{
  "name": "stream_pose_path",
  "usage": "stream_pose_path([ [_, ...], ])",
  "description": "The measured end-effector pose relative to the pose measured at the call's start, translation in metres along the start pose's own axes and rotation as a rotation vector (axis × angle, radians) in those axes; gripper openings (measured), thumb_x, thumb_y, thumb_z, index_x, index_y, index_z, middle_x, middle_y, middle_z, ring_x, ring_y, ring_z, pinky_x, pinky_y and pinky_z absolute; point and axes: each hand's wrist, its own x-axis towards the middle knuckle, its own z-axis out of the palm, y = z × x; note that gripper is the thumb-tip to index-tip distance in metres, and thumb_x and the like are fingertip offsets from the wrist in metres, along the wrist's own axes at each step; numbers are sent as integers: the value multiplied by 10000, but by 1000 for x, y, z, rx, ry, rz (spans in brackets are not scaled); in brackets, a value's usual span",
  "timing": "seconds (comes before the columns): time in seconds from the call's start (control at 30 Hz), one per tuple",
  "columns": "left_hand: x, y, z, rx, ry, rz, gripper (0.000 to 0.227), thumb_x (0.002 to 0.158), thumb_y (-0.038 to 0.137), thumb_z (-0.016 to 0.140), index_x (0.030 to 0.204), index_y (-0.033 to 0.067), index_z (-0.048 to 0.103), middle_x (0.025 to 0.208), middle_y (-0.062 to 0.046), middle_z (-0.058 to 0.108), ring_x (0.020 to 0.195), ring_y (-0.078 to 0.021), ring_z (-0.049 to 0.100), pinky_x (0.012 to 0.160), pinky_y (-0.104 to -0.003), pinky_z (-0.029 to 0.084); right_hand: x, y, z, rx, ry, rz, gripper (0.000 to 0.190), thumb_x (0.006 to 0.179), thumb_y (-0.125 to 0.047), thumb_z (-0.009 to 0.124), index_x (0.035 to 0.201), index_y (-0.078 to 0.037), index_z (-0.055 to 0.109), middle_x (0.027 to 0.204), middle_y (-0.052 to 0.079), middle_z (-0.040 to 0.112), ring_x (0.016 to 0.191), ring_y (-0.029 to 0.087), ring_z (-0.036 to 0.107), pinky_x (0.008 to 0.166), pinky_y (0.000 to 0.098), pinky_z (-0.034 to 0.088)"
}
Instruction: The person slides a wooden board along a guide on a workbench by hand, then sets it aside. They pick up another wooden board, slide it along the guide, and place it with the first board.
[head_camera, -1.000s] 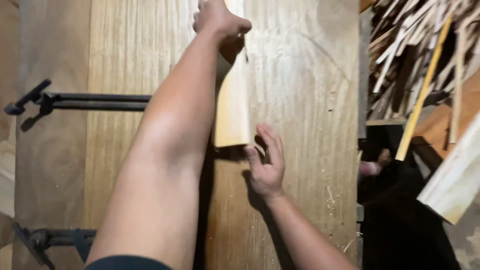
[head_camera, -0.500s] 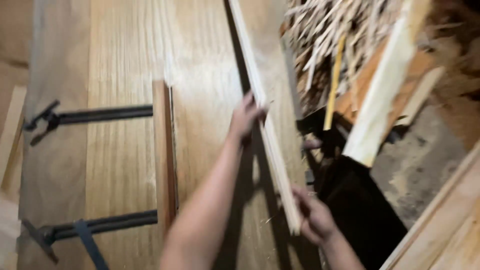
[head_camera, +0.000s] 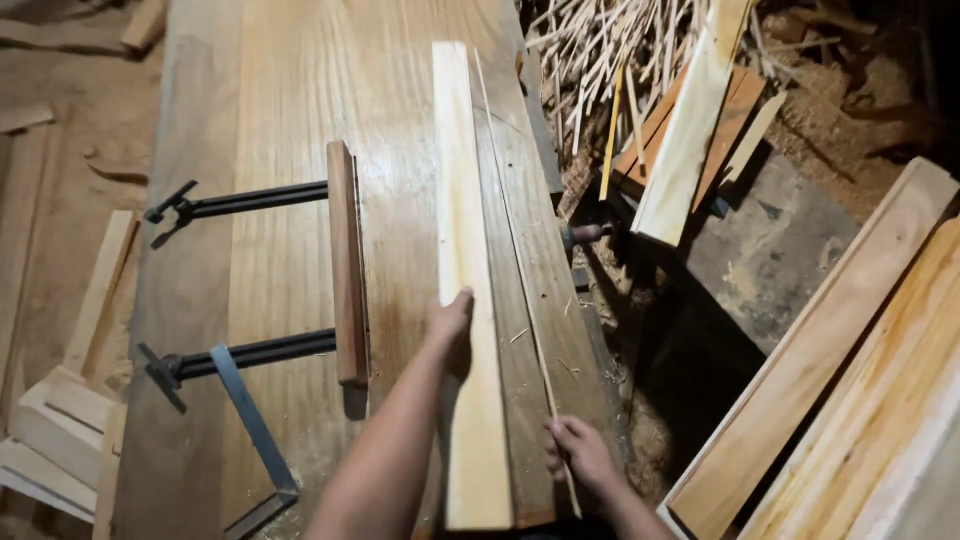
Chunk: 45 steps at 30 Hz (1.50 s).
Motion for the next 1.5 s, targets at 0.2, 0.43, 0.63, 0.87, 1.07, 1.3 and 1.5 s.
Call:
stream_pose_path([
  [0.2, -149, 67, -36, 78, 196, -27, 458, 869, 413, 769, 1054, -4, 740, 940, -97, 771, 836, -202, 716, 727, -387, 568, 13, 106, -95, -184, 204, -240, 240, 1008, -269, 592, 1088, -62, 685, 668, 73, 562, 481, 171, 471, 418, 325, 373],
  [0.43, -214, -11, -111, 167, 171, 75, 490, 879, 462, 812, 823, -14, 707, 709, -13, 626, 591, -112, 523, 556, -309, 445, 93, -168, -107, -1039, 534, -730, 253, 1033, -279, 611, 987, -35, 657, 819, 118, 644, 733, 294, 637, 672, 453, 499],
  [0.63, -350, -12, -149, 10, 144, 30, 413, 842, 447, 775, 966, 54, 745, 760, 17, 673, 624, -82, 573, 566, -262, 479, 85, -416, -81, -1466, 381, -973, 208, 973, -292, 666, 1017, -90, 687, 942, 80, 678, 803, 279, 655, 759, 444, 520],
  [0.87, -486, -116, -230, -30, 343, 122, 478, 792, 384, 829, 1095, 37, 703, 799, -37, 708, 639, -126, 633, 588, -308, 533, 29, -380, 33, -1919, 74, -1406, 211, 904, -300, 735, 1052, -151, 731, 1085, 41, 726, 885, 264, 682, 860, 438, 548],
  [1.07, -556, -193, -311, 32, 755, 206, 616, 712, 361, 891, 1181, 47, 646, 1008, -52, 763, 885, -163, 726, 782, -343, 585, 104, -17, 38, -985, -398, -505, 476, 921, -209, 687, 1358, -64, 565, 1203, 118, 730, 1093, 203, 692, 897, 360, 546],
  [1.3, -563, -315, -403, 117, 1216, -401, 874, 659, 390, 996, 1237, -90, 549, 1133, -233, 688, 1027, -336, 683, 875, -460, 541, 8, 92, 109, -1548, 47, -644, 438, 804, -370, 796, 1184, -165, 726, 907, 134, 732, 795, 261, 718, 733, 397, 575],
  [1.5, -532, -424, -450, 47, 1076, -549, 827, 626, 410, 977, 1196, -113, 684, 1083, -239, 769, 1018, -332, 768, 947, -420, 579, 80, 95, 69, -1253, 162, -360, 342, 879, -320, 779, 1065, -37, 726, 796, 165, 745, 677, 250, 710, 648, 403, 569],
])
